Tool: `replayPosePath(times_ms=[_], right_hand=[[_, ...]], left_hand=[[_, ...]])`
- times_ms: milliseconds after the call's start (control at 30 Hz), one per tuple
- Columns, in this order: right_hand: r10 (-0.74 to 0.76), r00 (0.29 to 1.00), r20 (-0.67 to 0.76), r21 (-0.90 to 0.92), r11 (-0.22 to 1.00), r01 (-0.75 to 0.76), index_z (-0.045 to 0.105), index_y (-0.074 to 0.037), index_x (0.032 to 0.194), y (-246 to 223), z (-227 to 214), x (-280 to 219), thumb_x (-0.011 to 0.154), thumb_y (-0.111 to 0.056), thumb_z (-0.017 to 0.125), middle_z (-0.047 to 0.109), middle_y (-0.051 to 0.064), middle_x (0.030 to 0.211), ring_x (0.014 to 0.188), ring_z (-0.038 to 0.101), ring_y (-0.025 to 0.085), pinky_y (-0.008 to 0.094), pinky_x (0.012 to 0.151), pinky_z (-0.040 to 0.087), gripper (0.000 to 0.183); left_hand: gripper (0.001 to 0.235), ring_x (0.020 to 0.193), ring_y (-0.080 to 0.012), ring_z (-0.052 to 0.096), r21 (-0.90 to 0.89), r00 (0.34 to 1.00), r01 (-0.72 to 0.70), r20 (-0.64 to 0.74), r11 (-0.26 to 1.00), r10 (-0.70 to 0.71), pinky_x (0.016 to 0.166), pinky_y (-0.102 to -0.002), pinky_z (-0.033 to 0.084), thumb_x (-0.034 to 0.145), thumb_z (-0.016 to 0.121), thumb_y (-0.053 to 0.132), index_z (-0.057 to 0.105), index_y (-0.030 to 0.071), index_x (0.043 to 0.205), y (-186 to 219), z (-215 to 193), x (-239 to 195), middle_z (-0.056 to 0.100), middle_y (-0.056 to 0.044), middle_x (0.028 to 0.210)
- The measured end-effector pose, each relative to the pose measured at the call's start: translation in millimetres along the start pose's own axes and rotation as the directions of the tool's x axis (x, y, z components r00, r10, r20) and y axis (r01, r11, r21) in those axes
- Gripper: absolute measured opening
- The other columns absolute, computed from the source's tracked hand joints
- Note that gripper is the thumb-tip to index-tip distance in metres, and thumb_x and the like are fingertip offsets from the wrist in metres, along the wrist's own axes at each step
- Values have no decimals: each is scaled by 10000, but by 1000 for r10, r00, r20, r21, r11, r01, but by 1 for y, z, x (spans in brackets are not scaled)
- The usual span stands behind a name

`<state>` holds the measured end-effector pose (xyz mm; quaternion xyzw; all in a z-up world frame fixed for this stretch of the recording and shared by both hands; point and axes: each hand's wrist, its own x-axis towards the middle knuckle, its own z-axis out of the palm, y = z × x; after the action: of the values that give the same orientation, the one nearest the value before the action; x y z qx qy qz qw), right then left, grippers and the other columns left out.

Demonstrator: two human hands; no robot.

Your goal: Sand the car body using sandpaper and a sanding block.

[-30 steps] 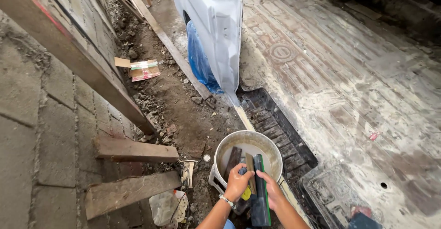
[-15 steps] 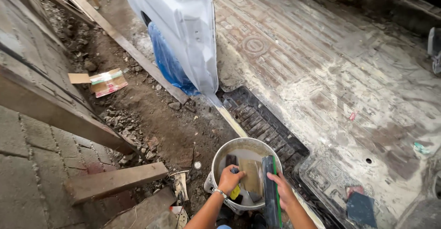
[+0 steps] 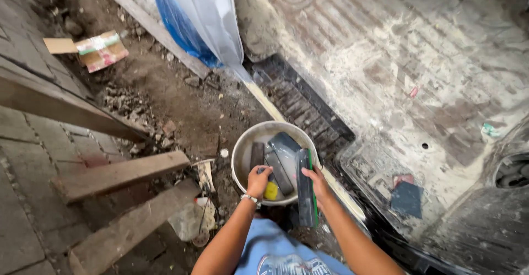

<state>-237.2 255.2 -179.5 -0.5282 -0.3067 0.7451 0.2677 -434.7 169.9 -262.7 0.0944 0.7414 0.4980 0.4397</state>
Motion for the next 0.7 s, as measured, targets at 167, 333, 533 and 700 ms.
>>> replayPosePath(times_ms=[167, 333, 533, 700], right_hand=[[51, 947, 316, 83, 993, -81, 565, -64, 1358, -30, 9, -29, 895, -222, 657, 712, 132, 1126, 920, 715, 209, 339, 742, 602, 498], [18, 973, 231, 65, 997, -34, 551, -91, 1359, -42, 2, -30, 870, -186, 663, 688, 86, 1093, 909, 709, 194, 358, 754, 608, 510], [-53, 997, 61, 112, 993, 46, 561, -73, 1360, -20, -18, -29, 852, -171, 662, 691, 77, 1047, 852, 695, 189, 362, 708, 601, 528], [-77, 995, -57, 158, 984, 85, 587, -81, 1348, -17, -21, -45, 837, -162, 665, 694, 77, 1018, 821, 693, 180, 352, 689, 597, 523]], left_hand=[[423, 988, -180, 667, -342, 899, 293, 418, 893, -135, 850, -340, 549, 909, 693, 407, 684, 101, 1202, 58, 29, -75, 705, -79, 1144], [562, 1081, -255, 645, -352, 838, 406, 510, 843, -191, 888, -399, 533, 949, 606, 512, 620, 95, 1326, 25, 46, -27, 685, -129, 1213], [535, 937, -173, 589, -104, 976, 15, 218, 994, 8, 769, -339, 474, 946, 766, 382, 609, 33, 1321, -74, 78, 104, 636, -68, 1081], [466, 597, -150, 504, -41, 953, 179, 256, 983, -163, 502, -313, 406, 846, 802, 271, 690, 38, 1234, -71, 89, 147, 559, -43, 763]])
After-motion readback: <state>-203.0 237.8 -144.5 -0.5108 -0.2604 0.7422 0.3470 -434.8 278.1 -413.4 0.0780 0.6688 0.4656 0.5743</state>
